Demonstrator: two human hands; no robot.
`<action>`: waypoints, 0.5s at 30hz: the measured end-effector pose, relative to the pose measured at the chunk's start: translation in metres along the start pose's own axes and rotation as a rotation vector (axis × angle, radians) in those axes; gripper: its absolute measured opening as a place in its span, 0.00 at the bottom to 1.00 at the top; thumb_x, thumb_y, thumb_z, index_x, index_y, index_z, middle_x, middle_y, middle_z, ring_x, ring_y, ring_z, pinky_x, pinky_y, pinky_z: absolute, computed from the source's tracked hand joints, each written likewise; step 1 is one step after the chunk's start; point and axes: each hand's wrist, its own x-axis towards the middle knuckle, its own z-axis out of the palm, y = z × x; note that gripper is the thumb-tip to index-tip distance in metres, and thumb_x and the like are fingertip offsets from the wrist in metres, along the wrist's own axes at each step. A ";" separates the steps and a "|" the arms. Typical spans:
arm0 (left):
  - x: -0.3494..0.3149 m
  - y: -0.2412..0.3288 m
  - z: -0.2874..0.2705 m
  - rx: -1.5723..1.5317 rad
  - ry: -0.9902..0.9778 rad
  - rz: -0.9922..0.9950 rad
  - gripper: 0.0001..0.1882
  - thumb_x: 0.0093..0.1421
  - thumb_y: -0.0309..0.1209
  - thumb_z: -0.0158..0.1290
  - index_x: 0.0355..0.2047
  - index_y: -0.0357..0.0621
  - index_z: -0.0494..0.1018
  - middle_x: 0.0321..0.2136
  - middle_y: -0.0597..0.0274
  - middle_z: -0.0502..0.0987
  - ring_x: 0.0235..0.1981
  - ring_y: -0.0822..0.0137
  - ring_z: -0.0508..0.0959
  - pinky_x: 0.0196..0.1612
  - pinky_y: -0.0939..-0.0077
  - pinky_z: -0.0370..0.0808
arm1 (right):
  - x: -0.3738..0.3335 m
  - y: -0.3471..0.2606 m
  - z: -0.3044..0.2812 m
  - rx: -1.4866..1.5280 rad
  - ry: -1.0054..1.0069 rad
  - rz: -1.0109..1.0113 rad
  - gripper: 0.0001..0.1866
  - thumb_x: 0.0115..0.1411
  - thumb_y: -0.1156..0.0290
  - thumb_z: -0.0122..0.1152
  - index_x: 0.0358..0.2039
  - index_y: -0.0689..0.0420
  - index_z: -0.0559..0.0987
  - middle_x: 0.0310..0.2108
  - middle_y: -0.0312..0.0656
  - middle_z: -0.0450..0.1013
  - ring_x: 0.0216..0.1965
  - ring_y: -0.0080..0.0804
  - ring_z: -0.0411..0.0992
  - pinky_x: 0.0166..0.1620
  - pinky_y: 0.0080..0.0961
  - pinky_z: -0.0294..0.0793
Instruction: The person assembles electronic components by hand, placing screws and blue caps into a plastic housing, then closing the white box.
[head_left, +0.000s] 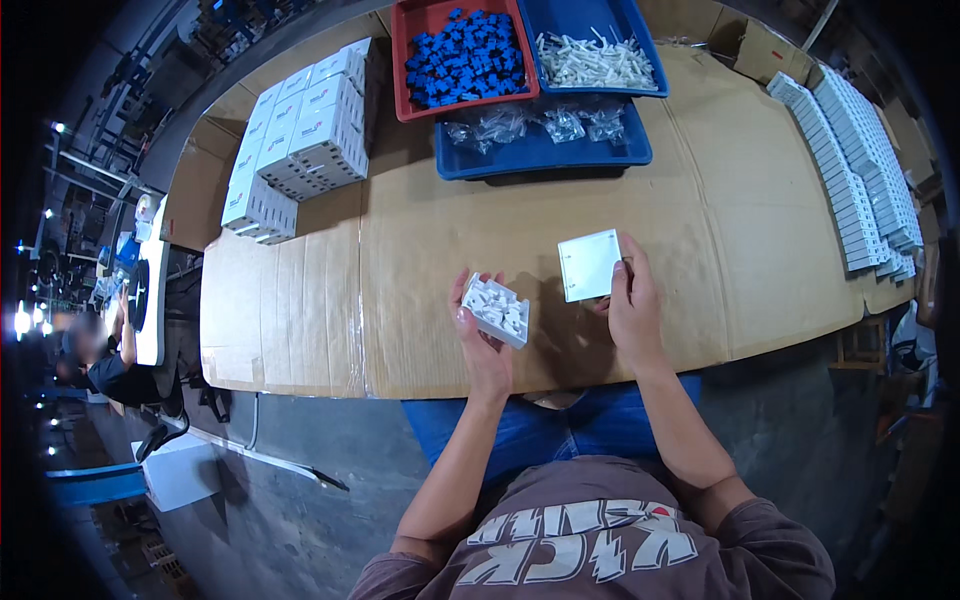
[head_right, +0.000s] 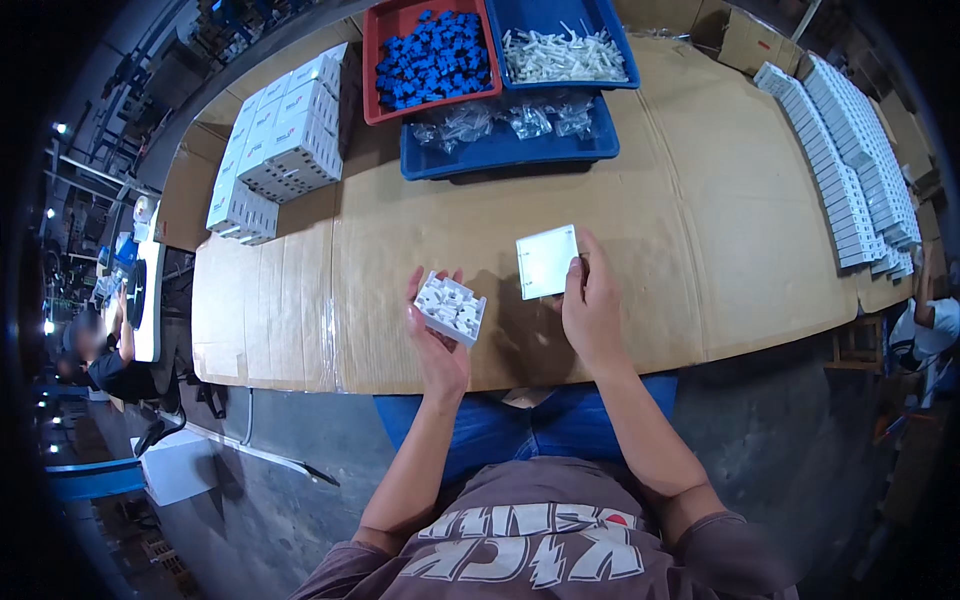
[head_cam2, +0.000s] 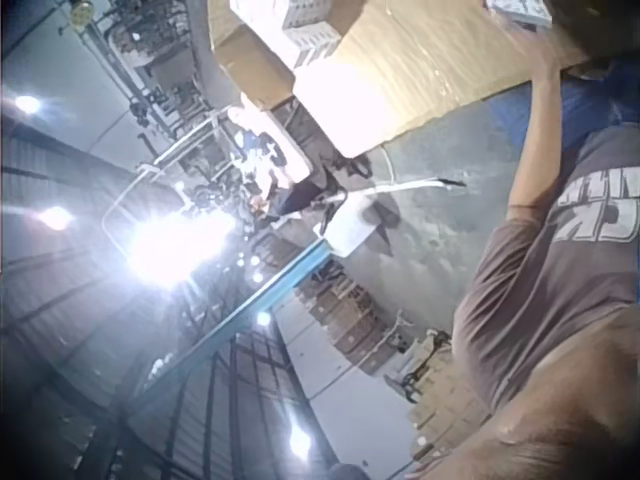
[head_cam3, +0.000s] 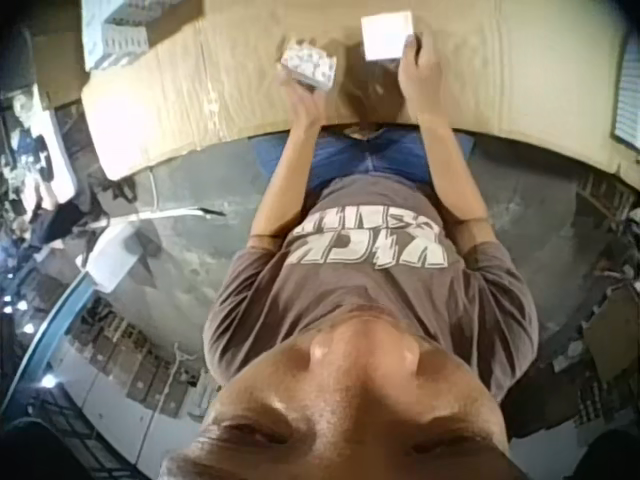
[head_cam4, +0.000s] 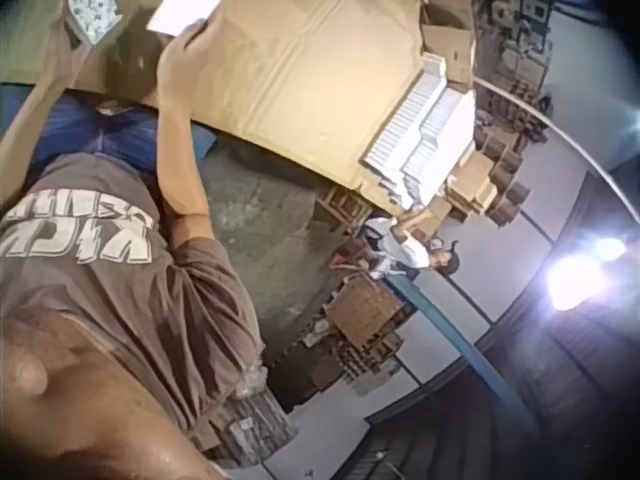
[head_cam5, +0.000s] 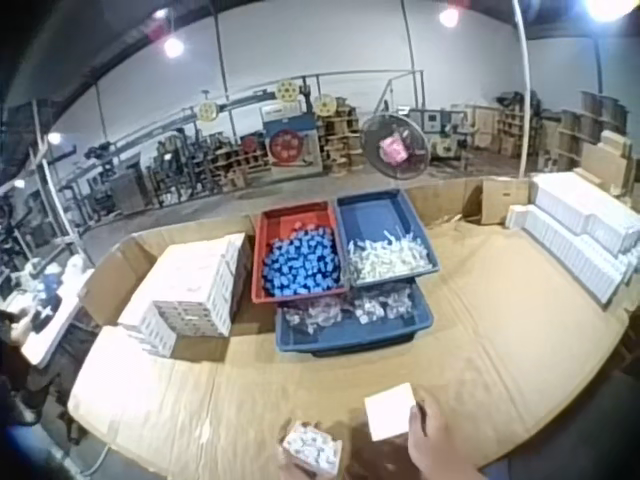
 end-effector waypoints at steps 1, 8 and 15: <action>0.003 -0.001 -0.004 0.051 -0.010 0.031 0.37 0.72 0.57 0.44 0.70 0.42 0.58 0.69 0.52 0.60 0.71 0.53 0.63 0.68 0.57 0.67 | 0.003 0.000 0.001 0.034 0.004 0.016 0.18 0.77 0.73 0.44 0.65 0.57 0.69 0.29 0.39 0.75 0.26 0.23 0.74 0.30 0.24 0.80; -0.011 0.037 -0.046 0.838 -0.164 0.342 0.26 0.74 0.42 0.43 0.63 0.34 0.67 0.71 0.44 0.56 0.71 0.51 0.61 0.70 0.57 0.60 | -0.019 0.012 -0.036 -0.455 -0.183 -0.112 0.12 0.71 0.71 0.58 0.51 0.59 0.80 0.23 0.44 0.74 0.18 0.31 0.72 0.25 0.28 0.71; -0.037 0.063 -0.055 1.503 -0.454 0.377 0.21 0.60 0.22 0.55 0.55 0.45 0.77 0.65 0.51 0.68 0.72 0.46 0.61 0.75 0.39 0.48 | -0.021 0.007 -0.036 -0.571 -0.212 -0.475 0.11 0.61 0.72 0.67 0.45 0.57 0.84 0.46 0.45 0.79 0.45 0.43 0.77 0.47 0.39 0.75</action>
